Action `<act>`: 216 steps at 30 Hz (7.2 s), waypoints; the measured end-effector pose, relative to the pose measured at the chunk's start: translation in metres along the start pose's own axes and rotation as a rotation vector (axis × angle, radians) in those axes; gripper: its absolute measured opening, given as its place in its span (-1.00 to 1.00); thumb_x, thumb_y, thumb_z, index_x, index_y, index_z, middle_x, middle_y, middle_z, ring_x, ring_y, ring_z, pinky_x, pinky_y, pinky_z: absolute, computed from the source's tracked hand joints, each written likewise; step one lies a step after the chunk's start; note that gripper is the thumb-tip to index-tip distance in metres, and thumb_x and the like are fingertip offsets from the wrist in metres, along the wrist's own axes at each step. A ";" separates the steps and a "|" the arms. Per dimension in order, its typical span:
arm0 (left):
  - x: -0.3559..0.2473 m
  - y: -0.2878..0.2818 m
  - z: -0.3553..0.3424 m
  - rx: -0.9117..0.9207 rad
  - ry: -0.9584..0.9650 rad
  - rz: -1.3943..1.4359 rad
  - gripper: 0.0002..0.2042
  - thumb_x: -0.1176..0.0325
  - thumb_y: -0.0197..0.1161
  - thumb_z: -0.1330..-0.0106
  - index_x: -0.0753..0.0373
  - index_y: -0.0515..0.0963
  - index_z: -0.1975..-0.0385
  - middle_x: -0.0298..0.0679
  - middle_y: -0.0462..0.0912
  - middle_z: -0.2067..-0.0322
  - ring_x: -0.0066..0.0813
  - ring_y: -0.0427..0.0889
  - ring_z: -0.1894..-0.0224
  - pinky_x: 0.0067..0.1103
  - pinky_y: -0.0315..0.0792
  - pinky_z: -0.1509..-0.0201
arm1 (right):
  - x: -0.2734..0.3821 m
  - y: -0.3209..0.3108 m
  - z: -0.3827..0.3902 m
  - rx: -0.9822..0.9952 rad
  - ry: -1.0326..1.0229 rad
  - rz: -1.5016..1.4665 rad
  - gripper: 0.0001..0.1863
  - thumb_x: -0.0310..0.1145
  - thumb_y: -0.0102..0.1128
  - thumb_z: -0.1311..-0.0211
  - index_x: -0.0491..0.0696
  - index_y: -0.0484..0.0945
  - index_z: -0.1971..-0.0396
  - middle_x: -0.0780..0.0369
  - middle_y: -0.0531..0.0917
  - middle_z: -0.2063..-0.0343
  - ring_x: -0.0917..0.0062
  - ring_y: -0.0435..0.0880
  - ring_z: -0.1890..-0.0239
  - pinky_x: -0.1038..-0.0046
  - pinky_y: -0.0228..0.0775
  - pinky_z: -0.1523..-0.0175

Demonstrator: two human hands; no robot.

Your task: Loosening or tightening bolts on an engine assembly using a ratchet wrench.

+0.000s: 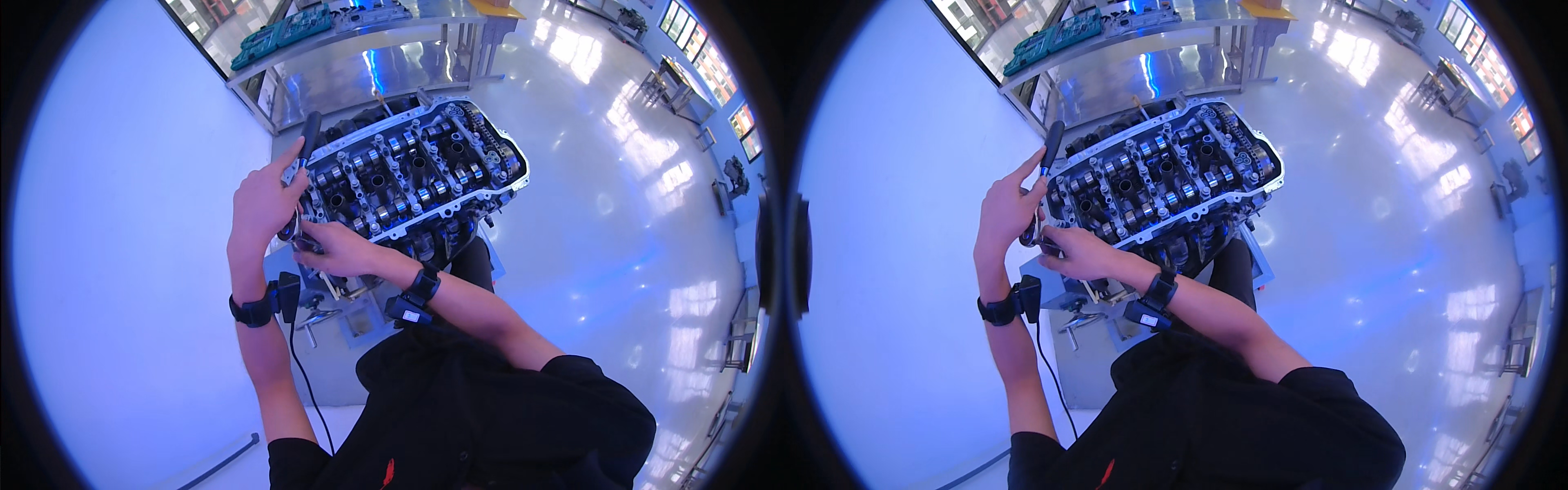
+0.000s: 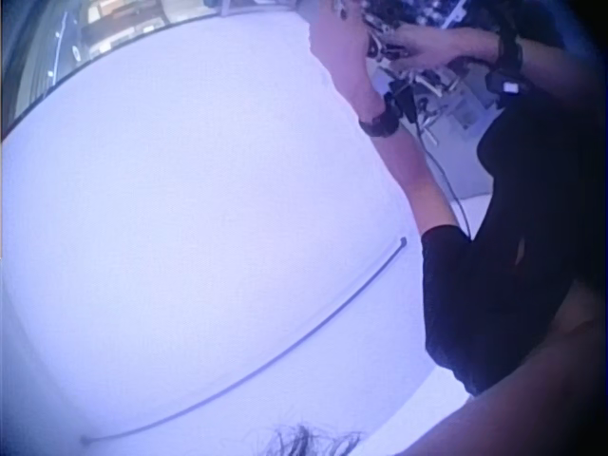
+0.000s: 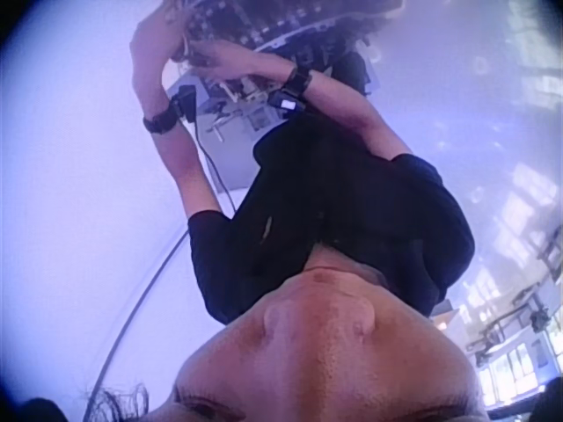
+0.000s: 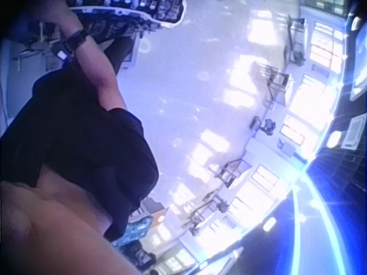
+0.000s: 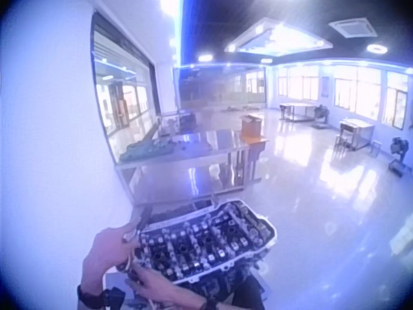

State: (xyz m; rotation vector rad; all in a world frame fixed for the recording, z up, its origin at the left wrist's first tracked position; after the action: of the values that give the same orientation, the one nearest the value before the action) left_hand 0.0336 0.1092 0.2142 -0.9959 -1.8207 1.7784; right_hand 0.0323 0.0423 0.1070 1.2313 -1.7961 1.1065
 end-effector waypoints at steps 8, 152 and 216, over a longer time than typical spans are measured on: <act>-0.017 -0.036 0.020 -0.503 0.570 -0.159 -0.67 0.24 0.07 -0.28 -0.09 0.59 -0.02 -0.18 0.51 -0.10 -0.29 0.43 -0.20 -0.29 0.24 -0.30 | -0.003 0.010 -0.008 0.094 0.079 0.026 -0.63 -0.08 0.13 -0.30 -0.14 0.53 0.26 0.08 0.62 0.56 0.21 0.63 0.51 0.27 0.42 0.36; 0.047 0.083 0.072 -0.372 0.073 0.916 -0.72 0.41 0.49 -0.02 0.33 0.52 0.36 -0.25 0.54 0.43 -0.50 0.52 0.33 -0.53 0.37 0.24 | -0.031 -0.022 0.022 -0.208 0.061 0.121 -0.71 -0.55 0.27 -0.08 -0.19 0.47 0.17 0.09 0.66 0.30 0.30 0.71 0.20 0.39 0.52 0.15; 0.063 0.087 0.085 -0.376 0.055 1.026 -0.74 0.42 0.38 -0.19 0.32 0.49 0.19 -0.29 0.59 0.37 -0.55 0.52 0.28 -0.59 0.41 0.15 | -0.024 -0.010 0.021 -0.208 0.036 0.095 -0.76 -0.56 0.16 -0.17 -0.18 0.43 0.16 0.05 0.62 0.30 0.15 0.66 0.22 0.29 0.50 0.17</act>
State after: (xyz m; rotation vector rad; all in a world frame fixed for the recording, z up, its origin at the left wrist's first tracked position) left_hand -0.0515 0.0903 0.1083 -2.4155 -1.7570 1.8488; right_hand 0.0476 0.0299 0.0798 1.0066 -1.9050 0.9593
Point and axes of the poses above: each hand's wrist, its own z-axis away from the middle knuckle, its own y-axis out of the palm, x = y × z, the point moved 10 cm from there along -z, towards the middle knuckle
